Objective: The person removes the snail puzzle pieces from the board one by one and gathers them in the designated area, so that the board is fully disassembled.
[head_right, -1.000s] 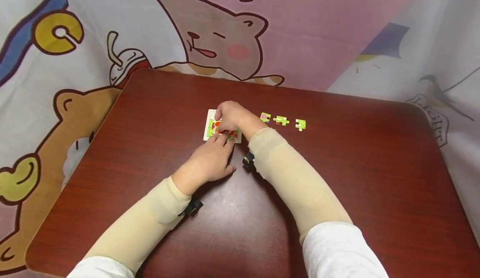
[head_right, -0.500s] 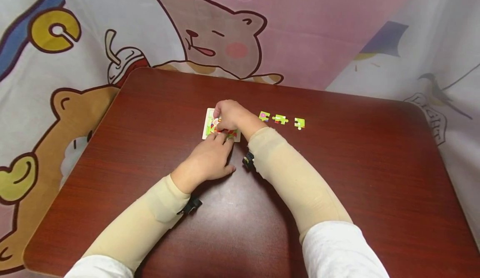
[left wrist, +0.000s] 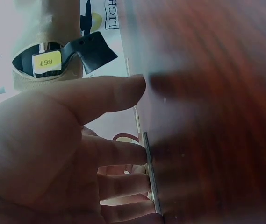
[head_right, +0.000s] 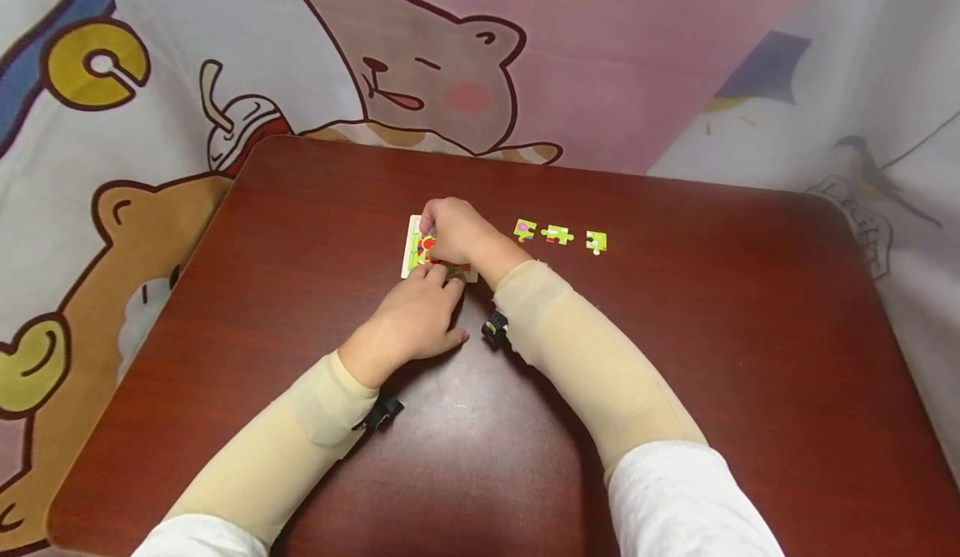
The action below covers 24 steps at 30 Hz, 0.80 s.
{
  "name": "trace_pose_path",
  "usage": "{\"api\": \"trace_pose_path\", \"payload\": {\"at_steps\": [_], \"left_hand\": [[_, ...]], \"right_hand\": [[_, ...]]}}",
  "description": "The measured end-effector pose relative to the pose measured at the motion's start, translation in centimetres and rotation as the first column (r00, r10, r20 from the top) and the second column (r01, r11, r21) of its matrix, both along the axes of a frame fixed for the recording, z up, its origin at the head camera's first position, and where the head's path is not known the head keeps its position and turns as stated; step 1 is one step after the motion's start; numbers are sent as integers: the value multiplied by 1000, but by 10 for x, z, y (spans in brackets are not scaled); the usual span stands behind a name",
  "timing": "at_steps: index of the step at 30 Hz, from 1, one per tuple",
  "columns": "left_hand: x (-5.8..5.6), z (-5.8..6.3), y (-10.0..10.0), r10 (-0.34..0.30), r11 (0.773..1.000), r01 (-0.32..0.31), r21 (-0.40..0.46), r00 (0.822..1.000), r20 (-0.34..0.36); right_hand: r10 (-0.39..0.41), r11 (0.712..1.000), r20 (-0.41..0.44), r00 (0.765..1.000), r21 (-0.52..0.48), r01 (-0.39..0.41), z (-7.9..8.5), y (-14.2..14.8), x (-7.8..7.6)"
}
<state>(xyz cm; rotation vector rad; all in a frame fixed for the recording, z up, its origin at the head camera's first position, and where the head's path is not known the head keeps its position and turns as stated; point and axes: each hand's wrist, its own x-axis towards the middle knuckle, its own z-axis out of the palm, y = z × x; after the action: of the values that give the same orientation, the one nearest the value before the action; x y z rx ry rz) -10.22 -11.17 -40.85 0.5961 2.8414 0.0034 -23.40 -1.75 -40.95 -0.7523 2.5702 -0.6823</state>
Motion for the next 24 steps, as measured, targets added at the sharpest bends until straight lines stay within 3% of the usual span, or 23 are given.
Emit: {"api": "trace_pose_path", "payload": {"at_steps": [9, 24], "left_hand": [[0, 0, -1, -5, 1000, 4, -16, 1000, -4], [1, 1, 0, 10, 1000, -10, -9, 1000, 1]], "right_hand": [[-16, 994, -4, 1000, -105, 16, -1, 3, 5], [-86, 977, 18, 996, -195, 88, -3, 10, 7]]}}
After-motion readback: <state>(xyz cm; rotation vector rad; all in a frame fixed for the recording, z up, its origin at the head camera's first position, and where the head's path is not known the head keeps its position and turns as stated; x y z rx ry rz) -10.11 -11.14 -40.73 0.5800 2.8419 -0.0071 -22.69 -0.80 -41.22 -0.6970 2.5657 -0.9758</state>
